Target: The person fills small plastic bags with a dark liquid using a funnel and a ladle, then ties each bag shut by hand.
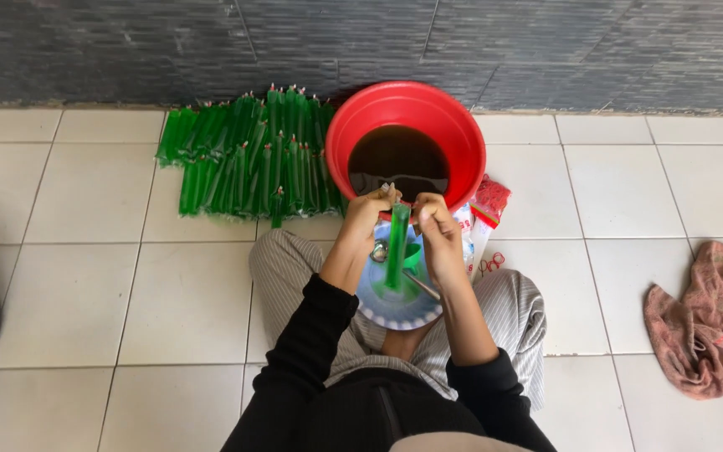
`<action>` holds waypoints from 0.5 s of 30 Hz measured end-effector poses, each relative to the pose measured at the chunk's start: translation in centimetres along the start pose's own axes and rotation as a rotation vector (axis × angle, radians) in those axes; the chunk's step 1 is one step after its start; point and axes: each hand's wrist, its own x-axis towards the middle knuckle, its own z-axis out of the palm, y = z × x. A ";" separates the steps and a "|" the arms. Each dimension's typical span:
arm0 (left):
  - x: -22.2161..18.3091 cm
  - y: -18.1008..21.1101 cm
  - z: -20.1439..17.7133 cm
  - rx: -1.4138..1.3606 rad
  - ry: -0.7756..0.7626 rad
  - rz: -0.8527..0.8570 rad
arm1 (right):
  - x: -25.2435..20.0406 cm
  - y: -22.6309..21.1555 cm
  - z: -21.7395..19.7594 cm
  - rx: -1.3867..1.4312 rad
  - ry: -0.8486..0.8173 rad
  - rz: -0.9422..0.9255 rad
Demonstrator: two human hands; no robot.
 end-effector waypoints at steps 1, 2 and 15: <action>-0.3 -0.2 -0.2 -0.002 0.004 -0.007 | -0.2 -0.4 0.0 -0.001 0.000 0.008; -0.7 -0.4 -0.4 -0.023 0.021 0.029 | -0.4 -0.8 0.0 0.037 -0.013 0.049; -3.6 -0.1 -0.6 0.680 0.413 0.694 | 0.9 0.6 -1.3 0.182 0.061 0.620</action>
